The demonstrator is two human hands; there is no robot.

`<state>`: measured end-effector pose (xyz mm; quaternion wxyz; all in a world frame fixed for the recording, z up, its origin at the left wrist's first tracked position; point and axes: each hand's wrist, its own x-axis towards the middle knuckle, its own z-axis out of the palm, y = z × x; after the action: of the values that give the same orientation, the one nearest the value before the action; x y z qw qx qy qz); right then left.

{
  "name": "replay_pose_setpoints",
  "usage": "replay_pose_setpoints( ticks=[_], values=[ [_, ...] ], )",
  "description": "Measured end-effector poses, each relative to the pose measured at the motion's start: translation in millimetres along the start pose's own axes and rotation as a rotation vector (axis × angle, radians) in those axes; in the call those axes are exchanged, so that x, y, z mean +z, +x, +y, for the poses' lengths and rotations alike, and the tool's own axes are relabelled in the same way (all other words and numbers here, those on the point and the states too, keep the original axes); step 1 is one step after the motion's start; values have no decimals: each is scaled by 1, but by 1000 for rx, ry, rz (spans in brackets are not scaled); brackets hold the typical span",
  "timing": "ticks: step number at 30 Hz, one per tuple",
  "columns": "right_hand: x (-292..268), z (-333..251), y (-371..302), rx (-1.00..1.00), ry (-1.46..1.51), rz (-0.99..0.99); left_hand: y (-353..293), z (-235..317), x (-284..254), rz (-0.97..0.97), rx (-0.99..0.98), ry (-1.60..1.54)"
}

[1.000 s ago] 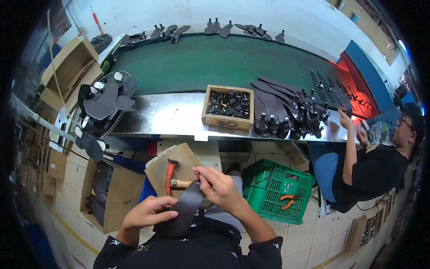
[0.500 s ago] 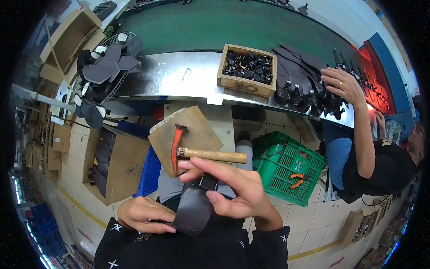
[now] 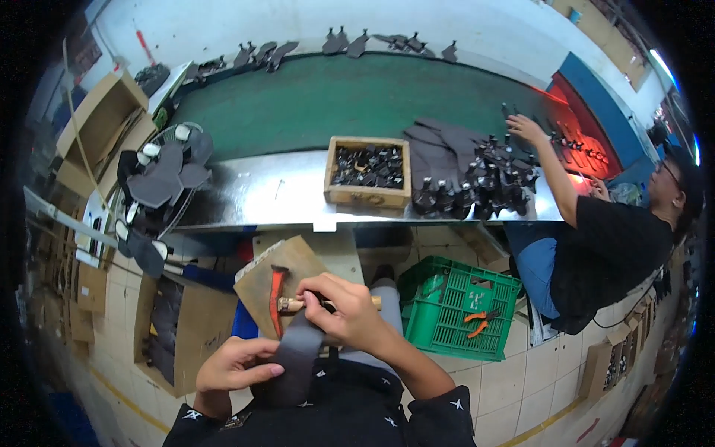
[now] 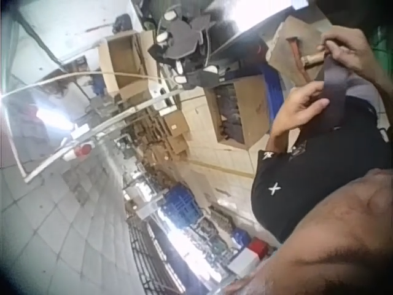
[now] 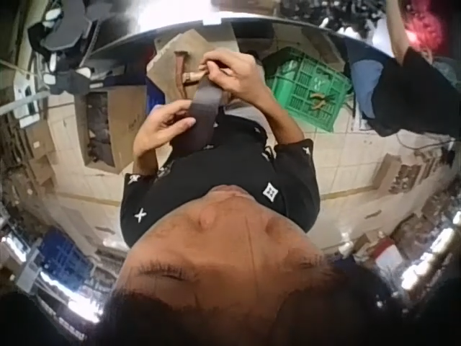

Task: Assembling shoe components by hammering nails and trimming excess material.

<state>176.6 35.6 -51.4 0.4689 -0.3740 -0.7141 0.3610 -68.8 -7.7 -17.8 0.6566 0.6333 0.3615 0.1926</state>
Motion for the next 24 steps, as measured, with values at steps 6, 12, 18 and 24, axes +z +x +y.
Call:
replay_pose_setpoints(
  ticks=[6, 12, 18, 24],
  values=[
    [-80, 35, 34, 119, -450, 171, 6, 20, -101, 497, 103, 228],
    [-177, 139, 53, 128, -1177, 293, 10, 57, -269, 1391, 26, 798],
    [-211, 141, 91, 111, -786, 622, 11, 44, -231, 1502, 255, 963],
    [-193, 57, 138, 249, 296, 731, 65, 39, -119, 1081, 463, 1256]
  ],
)
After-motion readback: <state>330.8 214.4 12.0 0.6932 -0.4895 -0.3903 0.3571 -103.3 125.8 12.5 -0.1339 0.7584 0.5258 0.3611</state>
